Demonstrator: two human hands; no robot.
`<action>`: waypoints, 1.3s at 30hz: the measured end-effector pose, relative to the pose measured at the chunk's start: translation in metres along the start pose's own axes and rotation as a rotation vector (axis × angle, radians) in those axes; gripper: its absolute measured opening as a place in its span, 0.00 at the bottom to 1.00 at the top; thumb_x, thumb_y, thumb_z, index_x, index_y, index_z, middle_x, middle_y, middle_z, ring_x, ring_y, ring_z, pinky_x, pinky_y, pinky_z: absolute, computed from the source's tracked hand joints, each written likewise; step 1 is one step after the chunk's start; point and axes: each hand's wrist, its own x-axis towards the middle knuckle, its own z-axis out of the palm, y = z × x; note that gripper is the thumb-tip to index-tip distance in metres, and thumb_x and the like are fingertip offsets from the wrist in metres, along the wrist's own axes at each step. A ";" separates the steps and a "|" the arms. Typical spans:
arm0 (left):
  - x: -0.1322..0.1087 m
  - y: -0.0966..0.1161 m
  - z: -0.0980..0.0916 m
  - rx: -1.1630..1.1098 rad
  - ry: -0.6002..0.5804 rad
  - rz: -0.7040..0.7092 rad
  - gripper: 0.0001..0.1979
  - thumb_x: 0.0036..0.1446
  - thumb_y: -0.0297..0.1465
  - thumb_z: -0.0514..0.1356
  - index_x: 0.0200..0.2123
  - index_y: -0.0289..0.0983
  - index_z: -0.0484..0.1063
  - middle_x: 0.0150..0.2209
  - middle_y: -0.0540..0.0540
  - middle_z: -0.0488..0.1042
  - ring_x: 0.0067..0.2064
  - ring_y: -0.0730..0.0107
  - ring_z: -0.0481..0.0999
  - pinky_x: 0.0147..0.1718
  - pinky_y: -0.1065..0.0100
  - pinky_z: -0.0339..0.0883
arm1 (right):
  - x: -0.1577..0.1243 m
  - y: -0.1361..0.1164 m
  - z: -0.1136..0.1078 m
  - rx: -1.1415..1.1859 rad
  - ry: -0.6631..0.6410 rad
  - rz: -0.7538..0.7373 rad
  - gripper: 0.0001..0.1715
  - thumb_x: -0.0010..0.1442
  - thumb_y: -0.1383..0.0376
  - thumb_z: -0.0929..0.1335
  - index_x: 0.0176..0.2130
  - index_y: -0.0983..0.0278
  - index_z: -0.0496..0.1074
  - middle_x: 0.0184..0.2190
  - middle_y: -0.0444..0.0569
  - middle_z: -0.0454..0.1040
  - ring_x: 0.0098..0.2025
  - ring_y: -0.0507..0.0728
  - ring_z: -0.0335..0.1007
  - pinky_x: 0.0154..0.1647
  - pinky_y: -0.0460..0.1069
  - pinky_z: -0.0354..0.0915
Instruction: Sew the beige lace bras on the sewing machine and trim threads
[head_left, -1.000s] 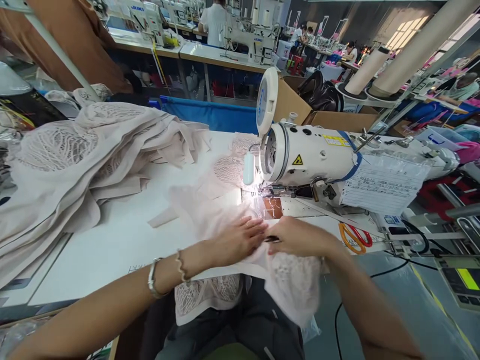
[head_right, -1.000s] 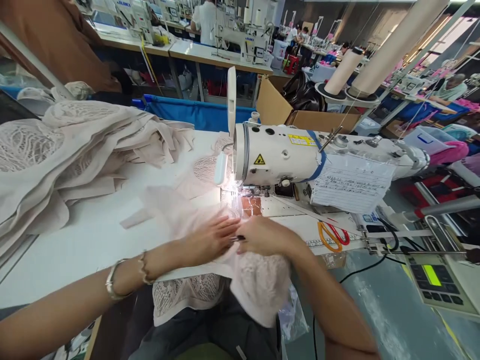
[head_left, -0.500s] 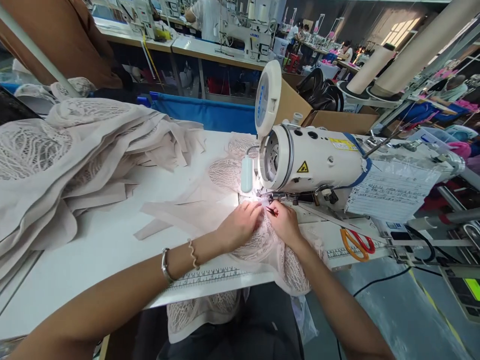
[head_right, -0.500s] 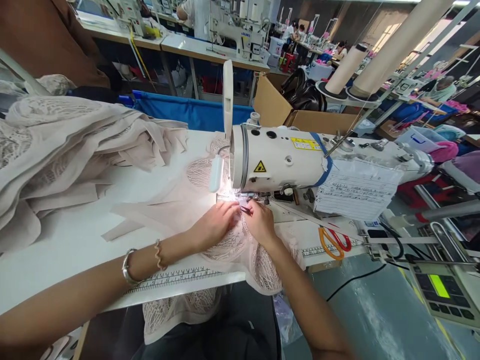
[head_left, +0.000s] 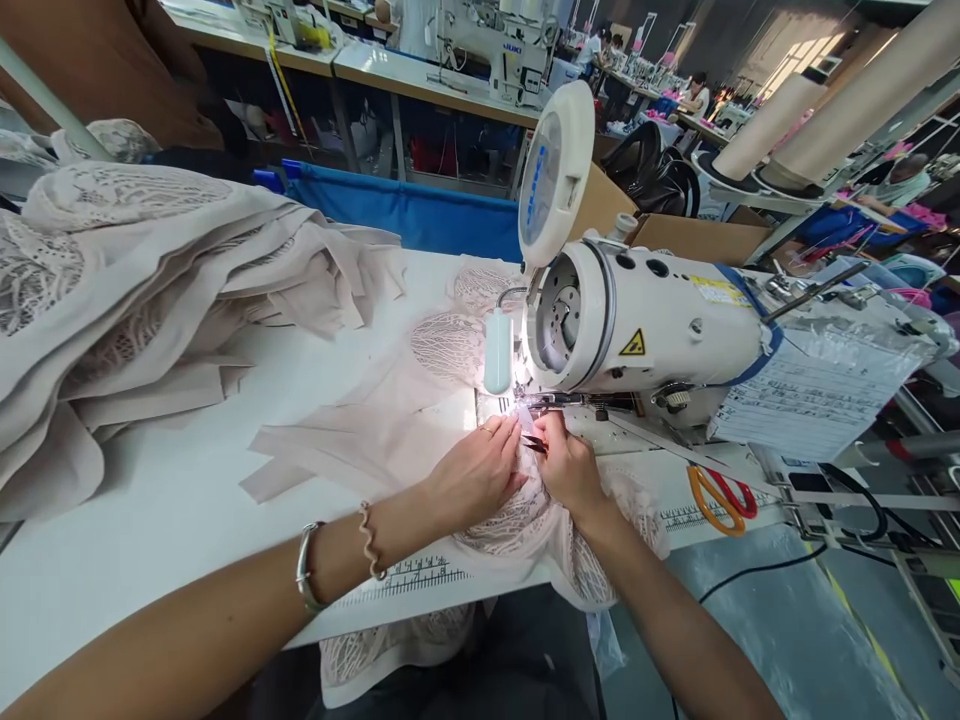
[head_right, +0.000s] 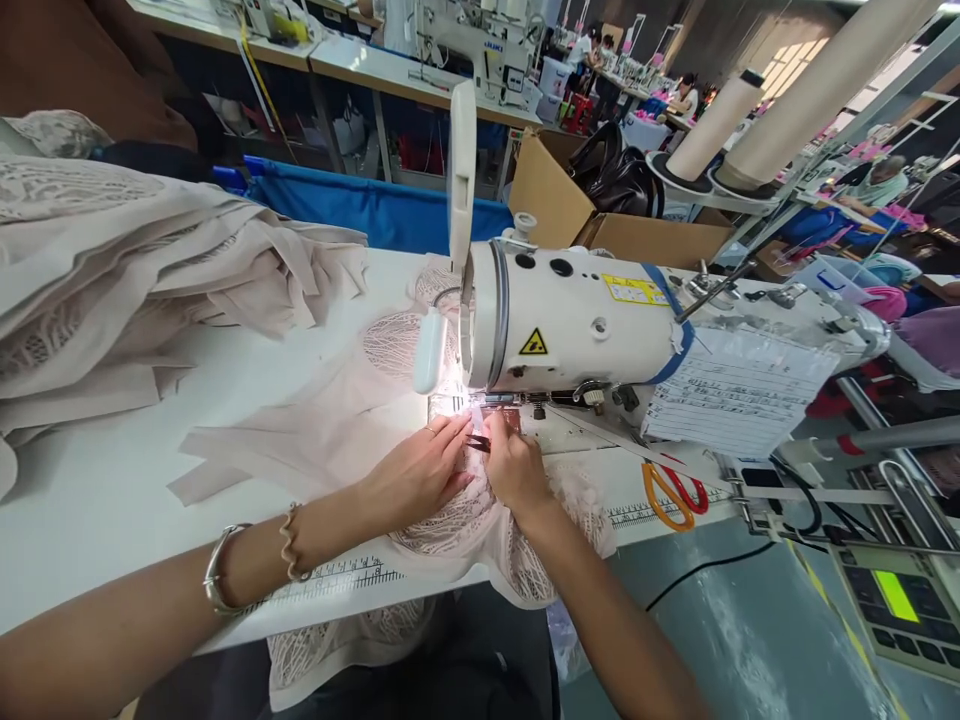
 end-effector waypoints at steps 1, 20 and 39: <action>0.000 -0.001 -0.001 -0.015 -0.018 0.006 0.23 0.70 0.36 0.52 0.52 0.19 0.72 0.52 0.25 0.76 0.52 0.45 0.76 0.51 0.52 0.70 | 0.000 -0.001 -0.001 -0.020 0.026 -0.040 0.14 0.70 0.69 0.59 0.38 0.64 0.72 0.22 0.46 0.76 0.24 0.55 0.73 0.27 0.47 0.60; 0.000 -0.013 -0.006 -0.229 -0.150 -0.093 0.28 0.67 0.39 0.58 0.61 0.23 0.65 0.61 0.32 0.71 0.54 0.49 0.70 0.55 0.53 0.64 | -0.001 0.000 0.002 -0.133 -0.072 -0.146 0.25 0.65 0.74 0.61 0.57 0.70 0.76 0.30 0.49 0.78 0.27 0.53 0.73 0.28 0.46 0.66; -0.003 -0.017 -0.005 -0.118 -0.134 -0.089 0.29 0.71 0.42 0.51 0.63 0.24 0.65 0.64 0.28 0.68 0.62 0.44 0.69 0.60 0.41 0.57 | 0.003 -0.005 0.000 -0.110 -0.227 -0.020 0.28 0.62 0.75 0.61 0.58 0.69 0.75 0.32 0.53 0.79 0.29 0.55 0.75 0.28 0.46 0.66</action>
